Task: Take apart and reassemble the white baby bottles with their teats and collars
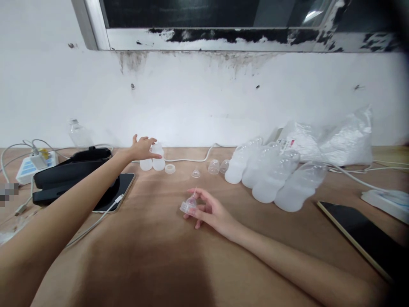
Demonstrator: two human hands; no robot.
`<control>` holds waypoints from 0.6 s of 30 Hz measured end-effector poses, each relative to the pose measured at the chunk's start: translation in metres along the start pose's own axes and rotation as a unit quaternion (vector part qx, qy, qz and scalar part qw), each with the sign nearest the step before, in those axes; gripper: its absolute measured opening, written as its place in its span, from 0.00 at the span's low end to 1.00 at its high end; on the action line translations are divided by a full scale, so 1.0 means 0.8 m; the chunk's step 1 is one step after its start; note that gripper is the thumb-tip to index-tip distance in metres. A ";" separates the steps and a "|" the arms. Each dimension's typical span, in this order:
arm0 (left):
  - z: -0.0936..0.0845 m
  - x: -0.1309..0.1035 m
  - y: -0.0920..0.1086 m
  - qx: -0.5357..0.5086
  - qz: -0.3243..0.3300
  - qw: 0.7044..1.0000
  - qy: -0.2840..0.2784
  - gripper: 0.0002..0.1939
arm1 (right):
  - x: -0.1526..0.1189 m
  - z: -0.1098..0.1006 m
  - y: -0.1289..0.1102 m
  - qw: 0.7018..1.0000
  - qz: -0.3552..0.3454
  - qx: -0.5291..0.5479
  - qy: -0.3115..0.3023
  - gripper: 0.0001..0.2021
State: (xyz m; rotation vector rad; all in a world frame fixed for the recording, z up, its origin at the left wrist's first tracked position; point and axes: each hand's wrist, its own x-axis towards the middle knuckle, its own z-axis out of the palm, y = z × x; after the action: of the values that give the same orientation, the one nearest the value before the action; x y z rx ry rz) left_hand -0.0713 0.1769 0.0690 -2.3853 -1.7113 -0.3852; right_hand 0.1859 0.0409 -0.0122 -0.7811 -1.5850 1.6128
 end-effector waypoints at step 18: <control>0.007 -0.160 0.135 -0.405 0.029 0.914 -0.007 0.24 | -0.010 -0.027 -0.014 0.975 -0.014 0.198 0.104 0.06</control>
State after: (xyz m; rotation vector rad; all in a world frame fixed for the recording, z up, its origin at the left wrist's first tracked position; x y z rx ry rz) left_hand -0.0073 0.0281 0.0245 -2.9482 -1.6886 -1.2862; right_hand 0.2095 0.0460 -0.0029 -0.6815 -1.0763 1.6919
